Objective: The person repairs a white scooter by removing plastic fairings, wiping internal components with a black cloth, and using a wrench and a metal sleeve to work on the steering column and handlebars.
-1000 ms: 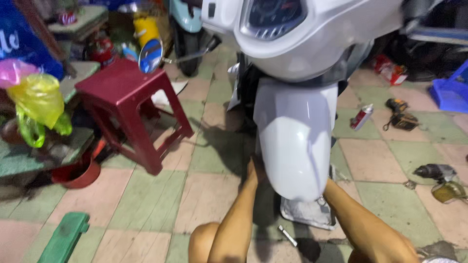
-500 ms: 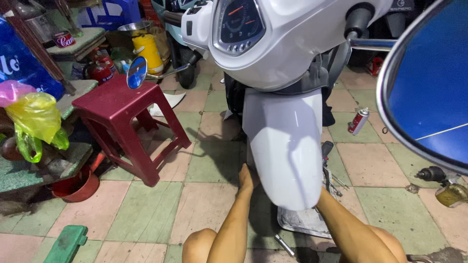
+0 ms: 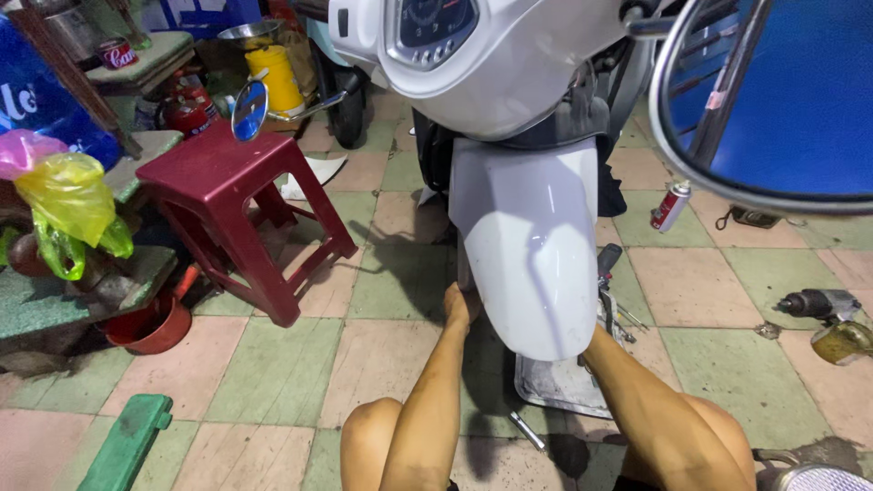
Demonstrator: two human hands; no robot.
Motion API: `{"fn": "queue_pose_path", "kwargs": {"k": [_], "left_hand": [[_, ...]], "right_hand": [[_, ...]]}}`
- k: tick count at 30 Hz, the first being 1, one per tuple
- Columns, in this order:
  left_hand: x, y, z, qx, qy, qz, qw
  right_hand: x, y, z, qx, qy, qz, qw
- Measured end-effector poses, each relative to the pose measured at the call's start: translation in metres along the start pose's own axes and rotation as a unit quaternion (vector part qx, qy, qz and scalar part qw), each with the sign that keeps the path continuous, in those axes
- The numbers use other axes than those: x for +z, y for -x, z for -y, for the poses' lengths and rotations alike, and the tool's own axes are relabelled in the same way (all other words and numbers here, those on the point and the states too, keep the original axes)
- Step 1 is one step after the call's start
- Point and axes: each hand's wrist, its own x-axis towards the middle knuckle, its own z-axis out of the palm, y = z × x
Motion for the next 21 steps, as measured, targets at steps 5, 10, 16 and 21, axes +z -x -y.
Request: {"fn": "queue_pose_path", "kwargs": {"k": [5, 10, 16, 21], "left_hand": [[0.001, -0.004, 0.002, -0.033, 0.059, 0.023, 0.997], [0.001, -0.001, -0.002, 0.006, 0.023, 0.017, 1.000], [0.004, -0.017, 0.009, -0.107, 0.196, 0.027, 0.974], [0.004, -0.007, -0.001, -0.046, 0.006, 0.014, 0.999]], "right_hand": [[-0.001, 0.002, 0.001, 0.001, 0.002, -0.005, 1.000], [-0.001, -0.001, 0.005, -0.004, 0.002, -0.009, 1.000], [0.000, -0.003, 0.007, -0.005, -0.002, -0.015, 1.000], [0.002, -0.003, 0.005, -0.005, -0.002, -0.016, 1.000]]}}
